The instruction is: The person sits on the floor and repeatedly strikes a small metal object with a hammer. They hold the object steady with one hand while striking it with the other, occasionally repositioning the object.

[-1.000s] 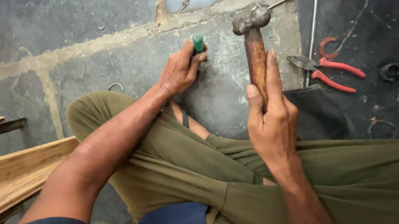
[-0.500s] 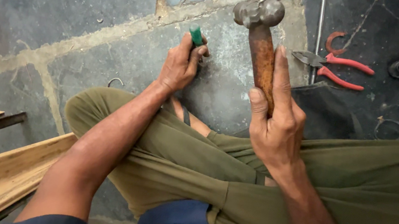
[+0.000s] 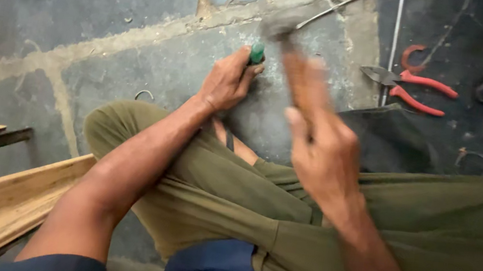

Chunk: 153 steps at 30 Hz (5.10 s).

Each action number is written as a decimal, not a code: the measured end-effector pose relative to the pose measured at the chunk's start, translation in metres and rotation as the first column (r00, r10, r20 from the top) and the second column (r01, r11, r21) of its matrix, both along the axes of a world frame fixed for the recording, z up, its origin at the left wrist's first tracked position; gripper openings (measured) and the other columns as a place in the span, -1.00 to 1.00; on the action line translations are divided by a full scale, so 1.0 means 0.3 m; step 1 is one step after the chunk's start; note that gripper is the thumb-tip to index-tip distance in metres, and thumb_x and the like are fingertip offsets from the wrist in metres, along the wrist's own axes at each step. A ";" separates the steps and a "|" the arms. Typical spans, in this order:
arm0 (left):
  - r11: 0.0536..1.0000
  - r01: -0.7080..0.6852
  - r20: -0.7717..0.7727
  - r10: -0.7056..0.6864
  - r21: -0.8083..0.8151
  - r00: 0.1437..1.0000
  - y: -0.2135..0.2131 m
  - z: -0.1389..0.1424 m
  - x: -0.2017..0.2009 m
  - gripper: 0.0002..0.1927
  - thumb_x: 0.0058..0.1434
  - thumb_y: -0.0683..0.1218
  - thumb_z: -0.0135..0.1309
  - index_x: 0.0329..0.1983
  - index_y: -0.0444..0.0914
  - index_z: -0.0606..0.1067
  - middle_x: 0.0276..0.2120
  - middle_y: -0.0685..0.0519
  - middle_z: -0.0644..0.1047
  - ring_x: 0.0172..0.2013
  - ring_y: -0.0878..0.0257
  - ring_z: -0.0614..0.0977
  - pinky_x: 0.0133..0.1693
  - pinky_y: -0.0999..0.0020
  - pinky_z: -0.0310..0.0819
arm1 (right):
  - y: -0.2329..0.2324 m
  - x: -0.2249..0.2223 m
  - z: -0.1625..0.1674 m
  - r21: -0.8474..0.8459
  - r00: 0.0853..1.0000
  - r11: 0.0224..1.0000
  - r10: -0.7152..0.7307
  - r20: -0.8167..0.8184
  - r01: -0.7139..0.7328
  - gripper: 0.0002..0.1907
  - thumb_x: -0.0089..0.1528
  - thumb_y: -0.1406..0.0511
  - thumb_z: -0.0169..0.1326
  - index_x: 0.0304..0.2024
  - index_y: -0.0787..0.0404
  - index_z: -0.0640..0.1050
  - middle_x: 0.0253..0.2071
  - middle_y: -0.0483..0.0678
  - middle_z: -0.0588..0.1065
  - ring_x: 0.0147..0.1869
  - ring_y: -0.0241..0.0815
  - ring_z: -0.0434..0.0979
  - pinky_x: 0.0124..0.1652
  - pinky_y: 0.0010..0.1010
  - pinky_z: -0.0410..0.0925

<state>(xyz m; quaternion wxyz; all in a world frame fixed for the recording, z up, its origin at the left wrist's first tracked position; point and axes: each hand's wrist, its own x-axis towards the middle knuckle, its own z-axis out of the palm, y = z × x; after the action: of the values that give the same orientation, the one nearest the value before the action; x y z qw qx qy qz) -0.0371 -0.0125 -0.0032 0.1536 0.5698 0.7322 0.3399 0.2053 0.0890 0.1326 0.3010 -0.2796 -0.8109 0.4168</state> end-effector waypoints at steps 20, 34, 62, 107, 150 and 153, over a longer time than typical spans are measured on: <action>0.999 0.009 0.076 -0.007 -0.035 0.997 0.001 0.010 -0.001 -0.78 0.47 -0.14 0.02 0.10 -0.29 0.34 -0.22 -0.24 0.57 -0.16 -0.29 0.61 -0.17 -0.02 0.47 | 0.019 0.045 -0.025 -0.114 0.998 0.993 -0.044 -0.035 0.039 -0.43 0.59 0.21 0.01 0.55 0.21 0.12 -0.22 0.06 0.61 -0.32 -0.28 0.61 -0.26 -0.46 0.46; 0.995 0.001 0.013 0.000 -0.096 1.000 0.007 0.029 0.014 -0.77 0.47 -0.06 0.06 0.03 -0.27 0.35 -0.26 -0.26 0.54 -0.19 -0.31 0.57 -0.21 -0.06 0.43 | -0.019 0.021 0.015 -0.162 0.964 0.984 -0.114 -0.240 0.076 -0.41 0.58 0.21 -0.05 0.54 0.25 0.07 -0.12 0.07 0.60 -0.21 -0.20 0.65 -0.23 -0.41 0.50; 0.998 -0.055 0.219 0.052 0.007 0.974 0.033 0.094 0.009 -0.80 0.51 -0.14 -0.02 0.12 -0.32 0.42 -0.14 -0.11 0.64 -0.14 0.03 0.72 -0.11 0.22 0.57 | 0.024 0.016 -0.098 -0.247 0.995 0.966 -0.048 0.088 0.068 -0.39 0.52 0.15 -0.03 0.54 0.22 0.18 -0.27 0.20 0.58 -0.25 0.03 0.70 -0.25 -0.24 0.45; 0.947 0.124 0.154 -0.080 -0.297 0.985 0.046 0.223 -0.026 -0.44 0.13 -0.11 0.33 0.08 -0.37 0.32 -0.06 -0.22 0.62 -0.04 -0.15 0.67 -0.03 0.09 0.54 | 0.046 -0.004 -0.148 -0.374 0.990 0.918 -0.096 0.106 0.129 -0.38 0.46 0.12 -0.02 0.51 0.15 0.22 -0.39 0.20 0.57 -0.29 0.02 0.72 -0.28 -0.23 0.45; 0.991 0.131 0.132 -0.124 -0.042 0.983 0.078 0.193 0.098 -0.77 0.44 -0.29 0.03 0.12 -0.26 0.48 0.01 -0.11 0.59 -0.04 -0.01 0.68 0.03 0.22 0.57 | 0.073 -0.087 -0.208 -0.234 0.984 0.963 -0.158 -0.079 0.136 -0.79 0.37 0.29 0.27 -0.10 0.29 0.55 -0.29 0.02 0.56 -0.31 -0.18 0.60 -0.30 -0.35 0.44; 0.968 0.244 -0.112 -0.236 0.057 0.965 0.087 0.205 0.094 -0.65 0.29 -0.24 0.16 0.14 -0.21 0.50 0.01 -0.11 0.58 0.03 -0.09 0.64 0.06 0.15 0.54 | 0.066 -0.098 -0.218 -0.159 0.987 0.983 -0.112 -0.112 0.093 -0.79 0.34 0.30 0.27 -0.09 0.30 0.55 -0.23 0.08 0.55 -0.28 -0.03 0.59 -0.30 -0.30 0.42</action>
<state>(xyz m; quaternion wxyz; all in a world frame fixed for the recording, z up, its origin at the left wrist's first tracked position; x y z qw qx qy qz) -0.0088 0.0136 0.0584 0.1349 0.6764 0.6524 0.3140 0.1760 0.1089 0.0673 0.3479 -0.3177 -0.7413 0.4780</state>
